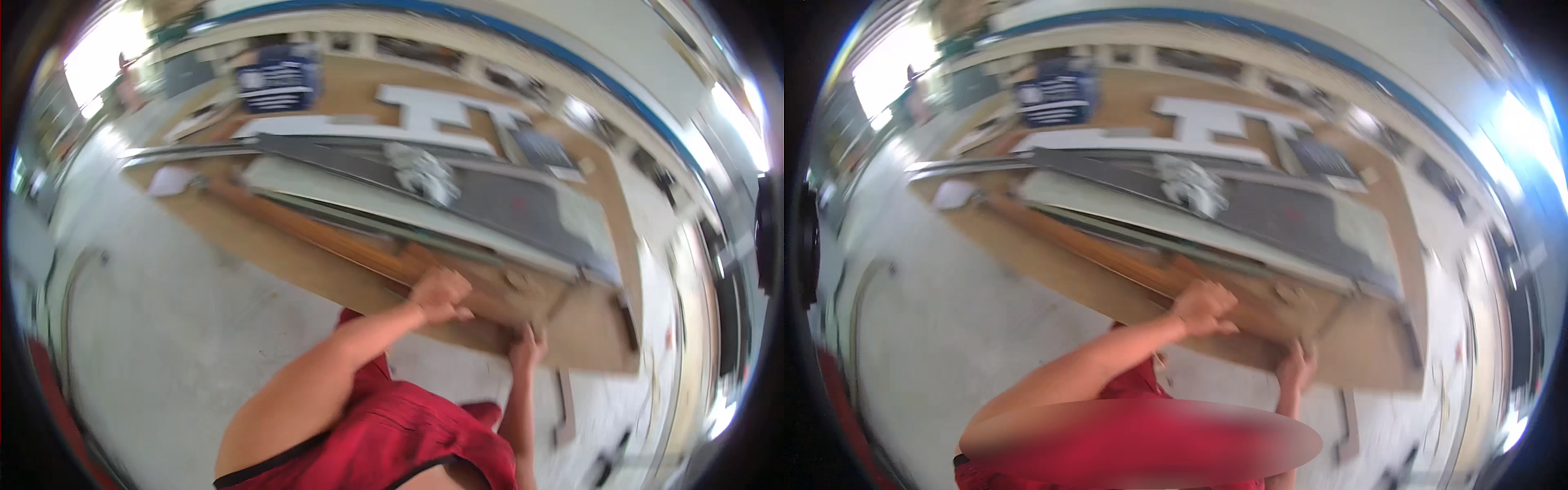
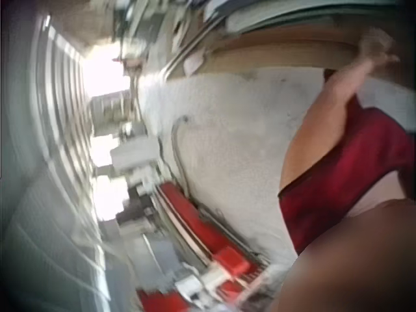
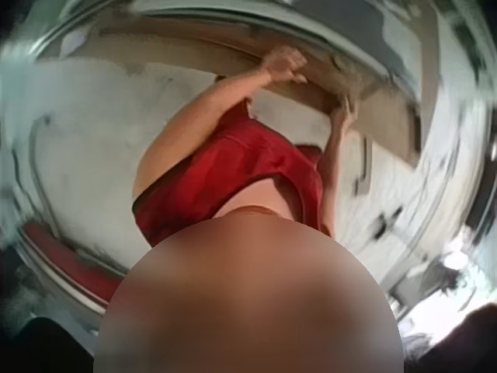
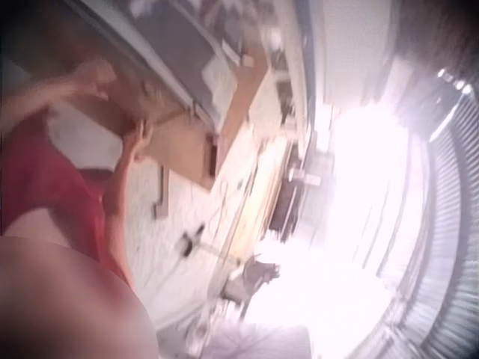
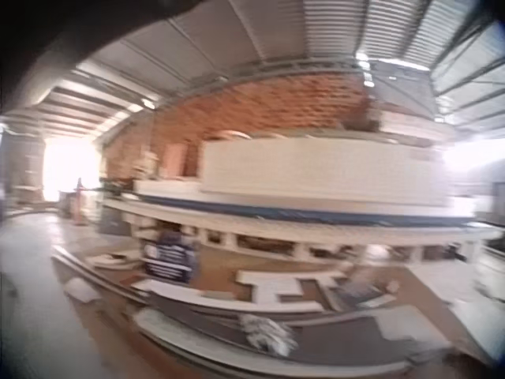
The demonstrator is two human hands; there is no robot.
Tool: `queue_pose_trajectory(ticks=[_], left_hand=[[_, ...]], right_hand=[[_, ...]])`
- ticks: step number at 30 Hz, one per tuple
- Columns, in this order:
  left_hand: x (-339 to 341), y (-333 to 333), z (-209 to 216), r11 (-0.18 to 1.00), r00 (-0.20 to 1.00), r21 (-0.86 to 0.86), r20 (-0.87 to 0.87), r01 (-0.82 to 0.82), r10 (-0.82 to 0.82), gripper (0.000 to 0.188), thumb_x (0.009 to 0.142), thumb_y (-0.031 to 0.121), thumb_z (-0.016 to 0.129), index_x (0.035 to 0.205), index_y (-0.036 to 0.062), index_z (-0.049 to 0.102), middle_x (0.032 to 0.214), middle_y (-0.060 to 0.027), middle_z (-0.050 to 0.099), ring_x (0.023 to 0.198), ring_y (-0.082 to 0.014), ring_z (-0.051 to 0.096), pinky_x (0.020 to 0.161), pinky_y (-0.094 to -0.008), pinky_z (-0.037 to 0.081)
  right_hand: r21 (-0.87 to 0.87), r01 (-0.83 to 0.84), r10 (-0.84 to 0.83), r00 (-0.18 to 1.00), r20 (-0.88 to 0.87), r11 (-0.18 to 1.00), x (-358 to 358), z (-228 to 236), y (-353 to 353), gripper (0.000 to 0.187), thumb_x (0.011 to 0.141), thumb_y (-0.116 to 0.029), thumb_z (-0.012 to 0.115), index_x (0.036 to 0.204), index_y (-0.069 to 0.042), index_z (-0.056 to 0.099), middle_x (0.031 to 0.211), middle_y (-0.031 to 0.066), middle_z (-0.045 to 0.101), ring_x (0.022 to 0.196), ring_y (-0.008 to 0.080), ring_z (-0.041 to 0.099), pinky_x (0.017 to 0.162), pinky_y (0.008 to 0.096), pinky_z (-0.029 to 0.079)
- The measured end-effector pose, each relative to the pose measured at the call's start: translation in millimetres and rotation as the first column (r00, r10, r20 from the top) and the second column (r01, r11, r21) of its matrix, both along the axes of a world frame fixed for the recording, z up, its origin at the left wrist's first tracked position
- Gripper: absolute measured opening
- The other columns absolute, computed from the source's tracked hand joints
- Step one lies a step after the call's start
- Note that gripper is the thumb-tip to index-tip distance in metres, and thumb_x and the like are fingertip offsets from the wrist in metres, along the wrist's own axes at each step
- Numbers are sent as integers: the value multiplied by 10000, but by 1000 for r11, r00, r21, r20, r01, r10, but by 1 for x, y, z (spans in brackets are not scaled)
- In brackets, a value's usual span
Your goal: The person cuts a thin strip of wood on a workbench using a hand saw.
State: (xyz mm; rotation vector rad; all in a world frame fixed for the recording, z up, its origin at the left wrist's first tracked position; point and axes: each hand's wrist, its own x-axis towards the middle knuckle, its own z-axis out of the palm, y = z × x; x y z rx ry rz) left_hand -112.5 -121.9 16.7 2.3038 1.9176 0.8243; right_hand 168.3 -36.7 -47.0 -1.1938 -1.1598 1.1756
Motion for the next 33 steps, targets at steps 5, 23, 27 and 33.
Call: queue_pose_trajectory(ticks=[5, 23, 27, 33], left_hand=[[-13, 2, -18, 976, 971, 153, -157, -158, 182, 525, 816, 608, 627, 1024, 126, 650, 941, -78, 592, 925, -285, 574, 817, -440, 439], [54, 46, -31, 998, 986, -7, -156, -63, 61, 526, 850, 542, 626, 1125, 93, 631, 1052, -77, 572, 1091, -251, 511, 909, -418, 399], [51, 46, -30, 996, 990, 81, -142, 35, -23, 591, 798, 566, 682, 1151, 94, 626, 1045, -63, 548, 1049, -253, 519, 912, -408, 404], [44, 54, -27, 1000, 989, 8, -150, 15, -13, 636, 768, 602, 684, 1156, 101, 627, 1038, -57, 534, 1041, -248, 519, 929, -407, 409]], right_hand=[[-167, -122, 92, 980, -173, 978, -29, 13, 9, 253, 911, -196, 678, 1126, -84, 607, 829, -9, 606, 669, 94, 564, 503, 265, 465], [-175, -43, 20, 991, -130, 984, -19, 1, 3, 189, 939, -221, 655, 968, -66, 552, 670, 16, 550, 429, 101, 497, 390, 259, 424], [-189, -43, 7, 983, -183, 981, -17, 6, 3, 192, 955, -232, 639, 968, -61, 550, 679, 19, 556, 431, 101, 497, 389, 257, 420], [-176, -48, 23, 990, -138, 983, -16, 7, 7, 198, 957, -240, 638, 984, -59, 564, 676, 24, 560, 437, 101, 503, 386, 254, 410]])
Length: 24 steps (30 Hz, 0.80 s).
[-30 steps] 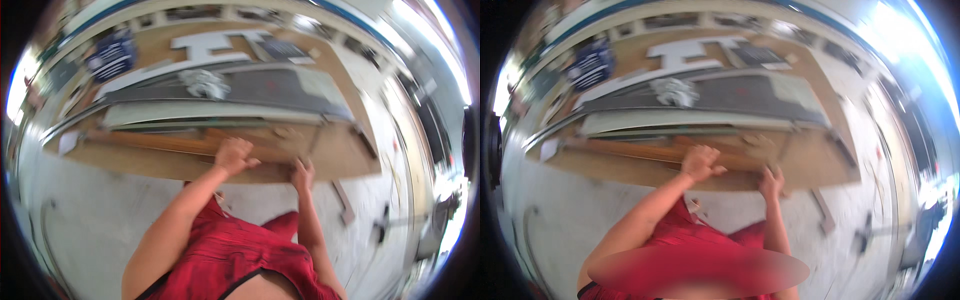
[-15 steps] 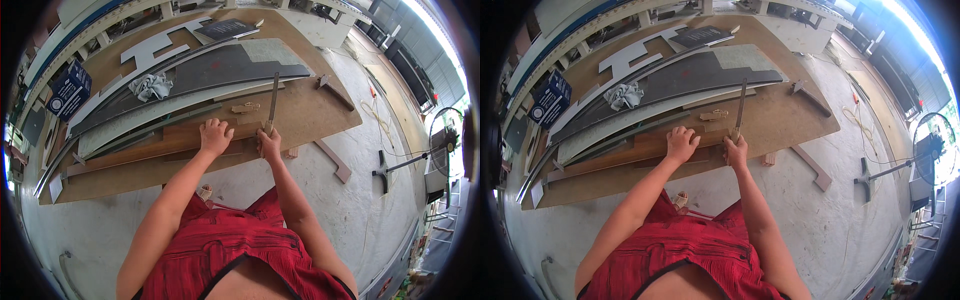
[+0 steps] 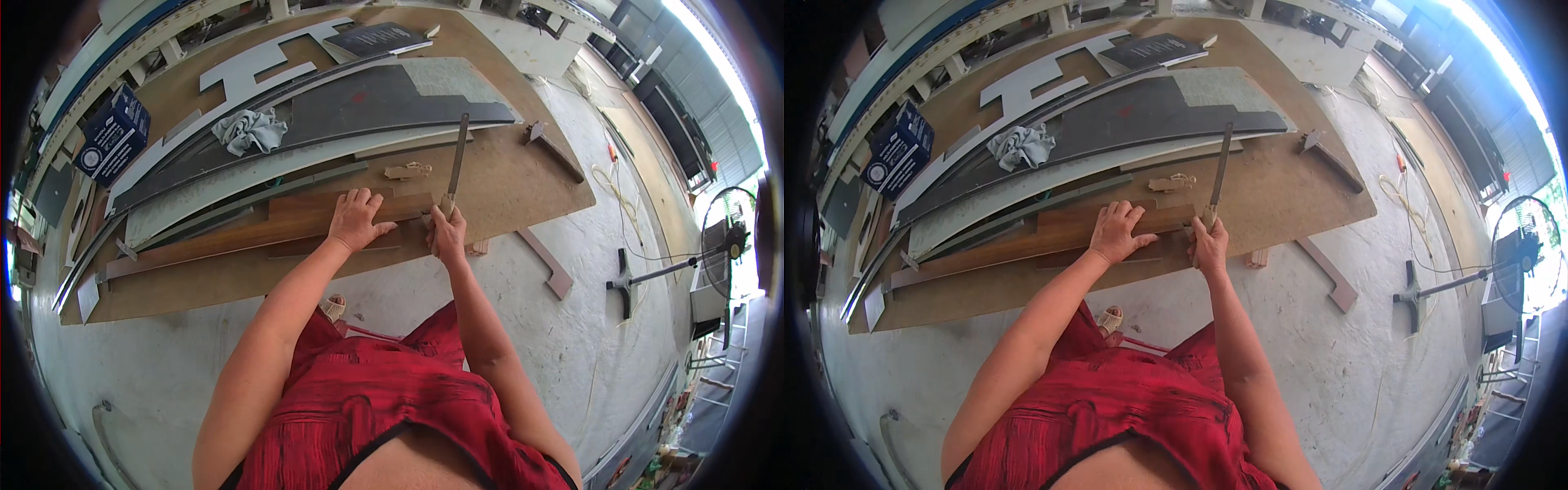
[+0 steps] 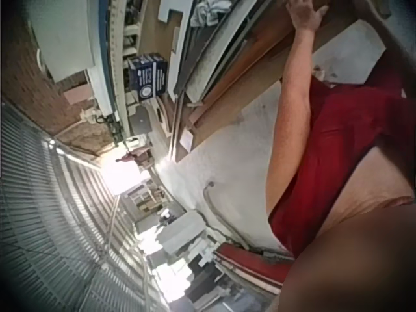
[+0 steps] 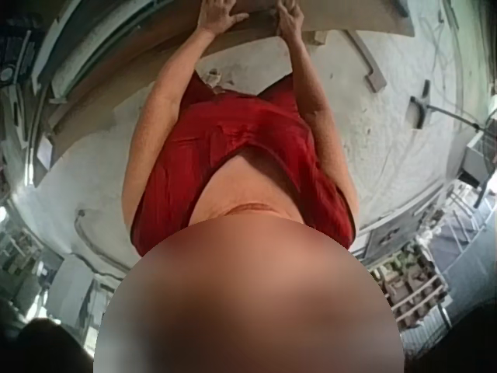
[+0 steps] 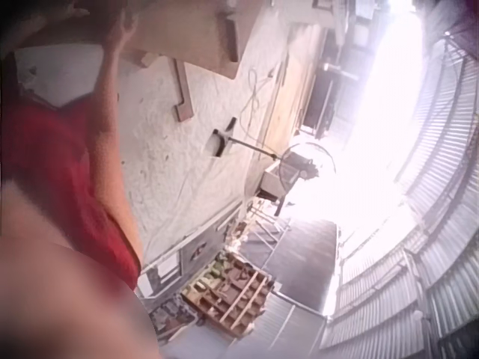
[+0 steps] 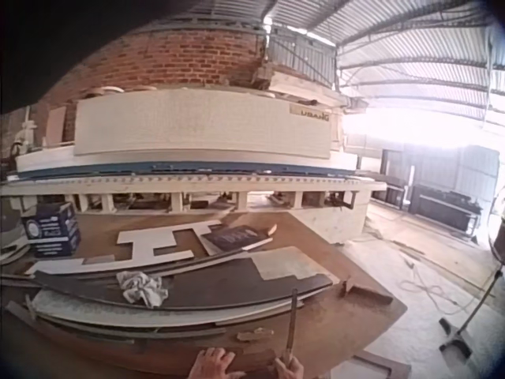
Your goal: The person cuts a thin strip of wood on a workbench using a hand saw.
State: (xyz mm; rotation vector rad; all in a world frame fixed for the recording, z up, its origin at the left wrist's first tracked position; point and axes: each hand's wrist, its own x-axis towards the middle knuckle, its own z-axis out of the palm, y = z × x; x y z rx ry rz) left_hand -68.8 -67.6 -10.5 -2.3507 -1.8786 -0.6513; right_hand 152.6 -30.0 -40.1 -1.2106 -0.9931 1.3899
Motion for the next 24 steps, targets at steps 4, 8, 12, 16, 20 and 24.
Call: queue_pose_trajectory(ticks=[4, 8, 12, 16, 20, 24], left_hand=[[-12, -8, 4, 999, 1000, -27, -4, -20, 20, 615, 773, 600, 678, 1151, 117, 630, 1039, -65, 544, 1038, -252, 520, 904, -417, 417], [-11, -15, 0, 998, 995, -17, -84, -55, 53, 620, 797, 620, 637, 1156, 115, 613, 1066, -72, 564, 1041, -270, 521, 890, -431, 416], [-4, -19, 3, 996, 994, -30, -75, -84, 82, 647, 817, 650, 581, 1139, 90, 603, 1119, -82, 584, 1079, -273, 507, 907, -448, 400], [0, -17, -2, 993, 991, 74, -88, -95, 101, 591, 869, 623, 548, 1121, 91, 602, 1068, -83, 573, 1047, -264, 512, 877, -425, 414], [-6, -22, 4, 996, 995, 30, -39, -89, 90, 510, 921, 570, 516, 1077, 94, 610, 1067, -87, 567, 1041, -257, 508, 881, -407, 414], [-5, -18, 3, 994, 993, 11, -28, -112, 112, 468, 924, 530, 529, 1081, 97, 613, 1079, -89, 566, 1046, -256, 506, 893, -418, 407]], right_hand=[[9, 13, -14, 1000, 10, 1000, -2, -2, -2, 186, 948, -228, 647, 1016, -66, 584, 678, 13, 555, 452, 99, 502, 399, 258, 420], [55, 23, -25, 999, 32, 998, -5, -1, -6, 163, 948, -211, 643, 1026, -75, 596, 686, -4, 553, 465, 96, 499, 410, 254, 423], [53, -2, 0, 999, 47, 999, 1, 0, -9, 152, 965, -237, 619, 988, -89, 592, 691, -17, 543, 477, 91, 498, 399, 243, 405], [55, -20, 16, 997, 70, 998, 1, 0, -9, 216, 991, -311, 562, 954, -99, 555, 680, 2, 536, 441, 101, 488, 380, 249, 396], [56, -46, 42, 997, 66, 997, -3, 19, -15, 247, 1001, -342, 484, 989, -95, 470, 674, 59, 547, 423, 144, 509, 360, 276, 404], [66, -32, 29, 999, 40, 997, 2, 3, -7, 242, 994, -331, 457, 1001, -90, 429, 665, 83, 547, 410, 169, 512, 351, 300, 407]])
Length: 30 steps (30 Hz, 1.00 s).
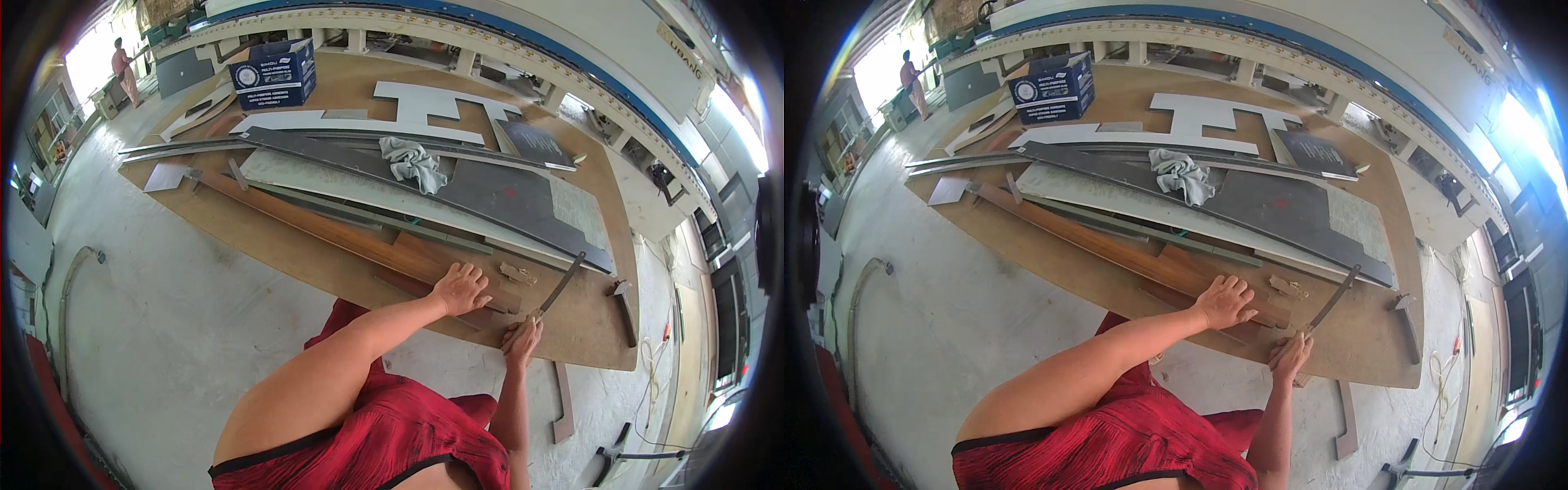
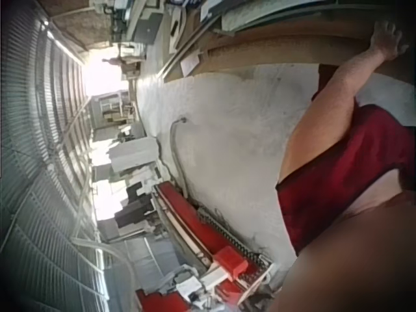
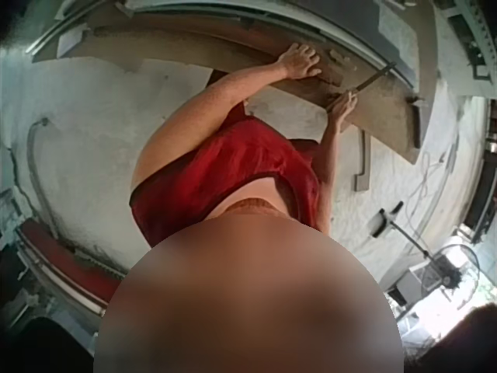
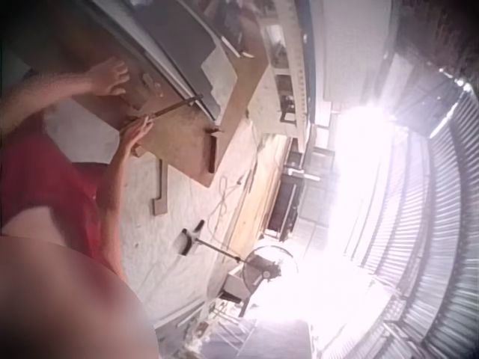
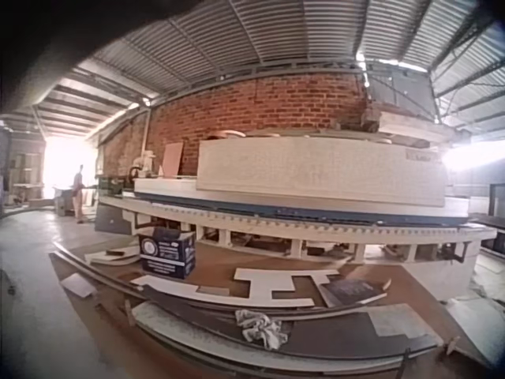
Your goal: The person cuts a thin strip of wood on a workbench using a hand saw.
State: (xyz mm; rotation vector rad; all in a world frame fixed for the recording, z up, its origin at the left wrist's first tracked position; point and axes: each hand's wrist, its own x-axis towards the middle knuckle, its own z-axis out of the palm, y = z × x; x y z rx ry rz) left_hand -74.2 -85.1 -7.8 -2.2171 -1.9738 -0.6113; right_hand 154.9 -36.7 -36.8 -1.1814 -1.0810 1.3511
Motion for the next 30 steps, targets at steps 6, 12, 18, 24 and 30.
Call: queue_pose_trajectory(ticks=[6, 12, 18, 24, 30], left_hand=[[22, 17, 22, 968, 983, -205, 80, -148, 167, 387, 937, 437, 515, 1085, 100, 638, 1126, -103, 606, 1135, -269, 512, 922, -487, 393], [38, 29, 13, 978, 975, -138, 137, -155, 174, 301, 950, 346, 515, 1011, 91, 663, 1070, -114, 633, 1066, -291, 548, 907, -482, 422], [32, 32, 2, 980, 970, -81, 153, -180, 191, 267, 944, 323, 513, 935, 97, 654, 992, -99, 637, 997, -288, 568, 879, -452, 430], [34, 34, 6, 981, 972, -91, 146, -172, 184, 265, 944, 317, 507, 936, 97, 655, 990, -100, 637, 989, -282, 570, 873, -452, 428], [34, 33, 4, 978, 972, -104, 134, -179, 192, 288, 954, 331, 489, 957, 97, 658, 1006, -100, 640, 1005, -281, 569, 887, -457, 424]], right_hand=[[-12, -34, 34, 998, 51, 999, 4, -8, 6, 219, 988, -286, 483, 939, -78, 436, 651, 82, 543, 398, 158, 501, 341, 300, 398], [-7, -4, 5, 1000, 24, 1000, 2, -5, 0, 207, 1000, -240, 515, 889, -77, 453, 641, 68, 540, 371, 140, 482, 320, 284, 379], [2, -9, 9, 1000, 21, 1000, -4, -8, 2, 209, 1008, -257, 522, 893, -95, 457, 616, 61, 537, 365, 142, 484, 315, 285, 378], [23, -10, 10, 1000, -1, 1000, -3, -8, 3, 264, 1014, -280, 533, 846, -101, 434, 616, 54, 530, 371, 127, 479, 322, 272, 381], [30, -17, 18, 1000, -1, 999, -4, -2, -2, 253, 1014, -276, 518, 856, -96, 437, 625, 61, 534, 376, 129, 482, 328, 272, 381]])
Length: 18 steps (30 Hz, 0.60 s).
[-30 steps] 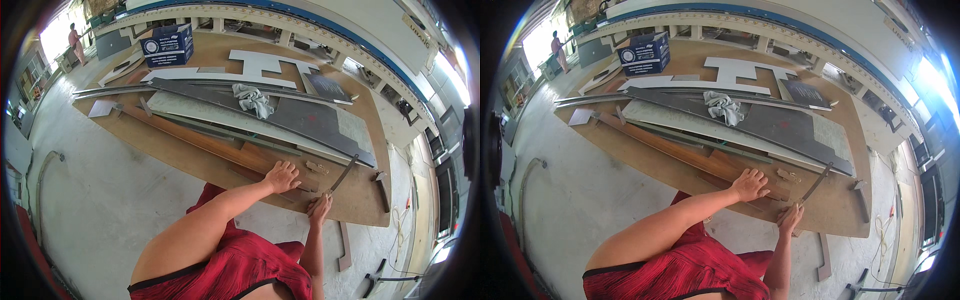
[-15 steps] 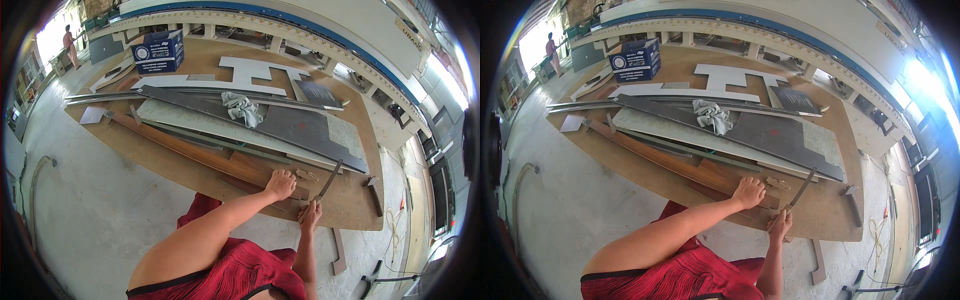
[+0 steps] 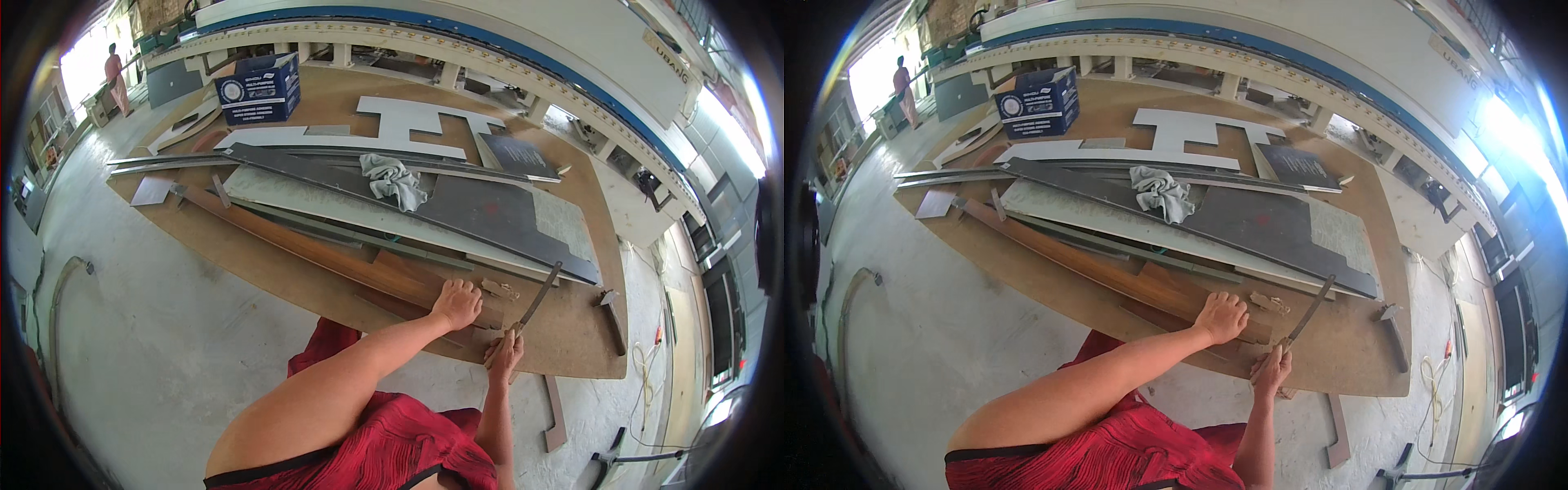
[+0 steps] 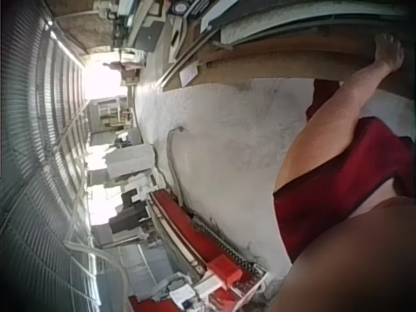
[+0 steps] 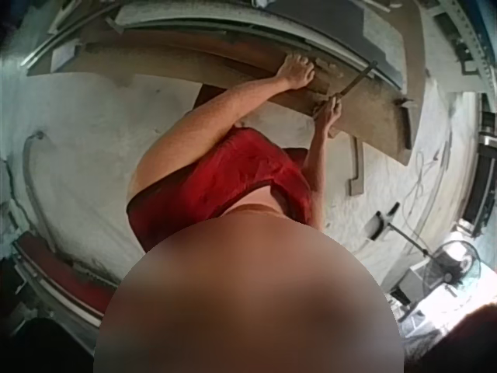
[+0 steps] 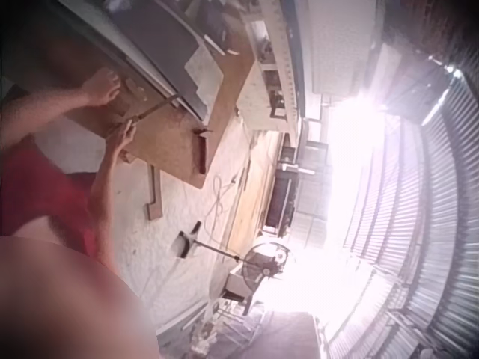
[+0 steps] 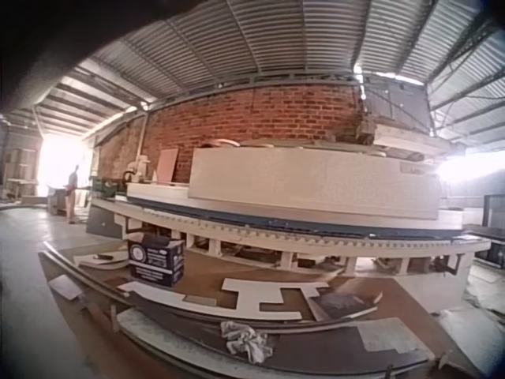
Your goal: The person cuts a thin strip of wood on a workbench using a hand saw.
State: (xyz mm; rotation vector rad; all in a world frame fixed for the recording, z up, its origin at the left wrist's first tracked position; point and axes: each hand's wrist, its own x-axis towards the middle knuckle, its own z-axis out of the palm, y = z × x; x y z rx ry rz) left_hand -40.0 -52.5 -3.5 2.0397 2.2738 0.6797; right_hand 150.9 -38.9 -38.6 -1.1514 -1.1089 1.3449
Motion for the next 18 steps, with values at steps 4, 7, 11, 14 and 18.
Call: queue_pose_trajectory(ticks=[4, 7, 11, 14, 18], left_hand=[[2, 0, -2, 1000, 1000, 17, -19, -9, 9, 304, 958, 344, 479, 959, 97, 656, 1021, -100, 642, 1005, -289, 572, 890, -459, 425], [9, 0, -1, 1000, 999, 9, -31, 10, -9, 296, 942, 345, 488, 937, 103, 657, 1010, -98, 649, 998, -292, 576, 876, -467, 431], [9, 6, 7, 998, 997, -22, -61, 55, -57, 282, 908, 341, 500, 900, 111, 664, 957, -91, 657, 981, -305, 580, 834, -491, 439], [-5, 3, -2, 999, 996, 25, -81, -29, 30, 261, 923, 334, 510, 901, 114, 649, 976, -88, 646, 972, -301, 582, 835, -492, 441], [1, 14, -8, 999, 986, 27, -164, -18, 23, 244, 945, 334, 512, 917, 123, 633, 982, -81, 630, 983, -292, 582, 843, -484, 441]], right_hand=[[-30, -15, 13, 998, -67, 999, 2, 1, -1, 172, 993, -226, 512, 898, -93, 459, 623, 62, 529, 364, 140, 472, 326, 276, 380], [-40, 4, -7, 997, -82, 999, 10, 1, -7, 144, 980, -210, 509, 902, -90, 491, 636, 59, 537, 410, 157, 505, 368, 301, 413], [339, -15, -64, 973, 220, 941, 26, -73, 27, 142, 967, -261, 546, 899, -139, 519, 649, 23, 504, 479, 142, 499, 368, 288, 399], [-210, -50, 81, 987, 142, 976, -6, 21, 0, 208, 986, -255, 525, 865, -93, 480, 641, 37, 524, 465, 141, 507, 366, 302, 400], [-125, -43, 84, 937, 339, 991, 6, 28, -34, 237, 997, -253, 511, 863, -64, 464, 632, 40, 536, 458, 126, 511, 380, 301, 404]])
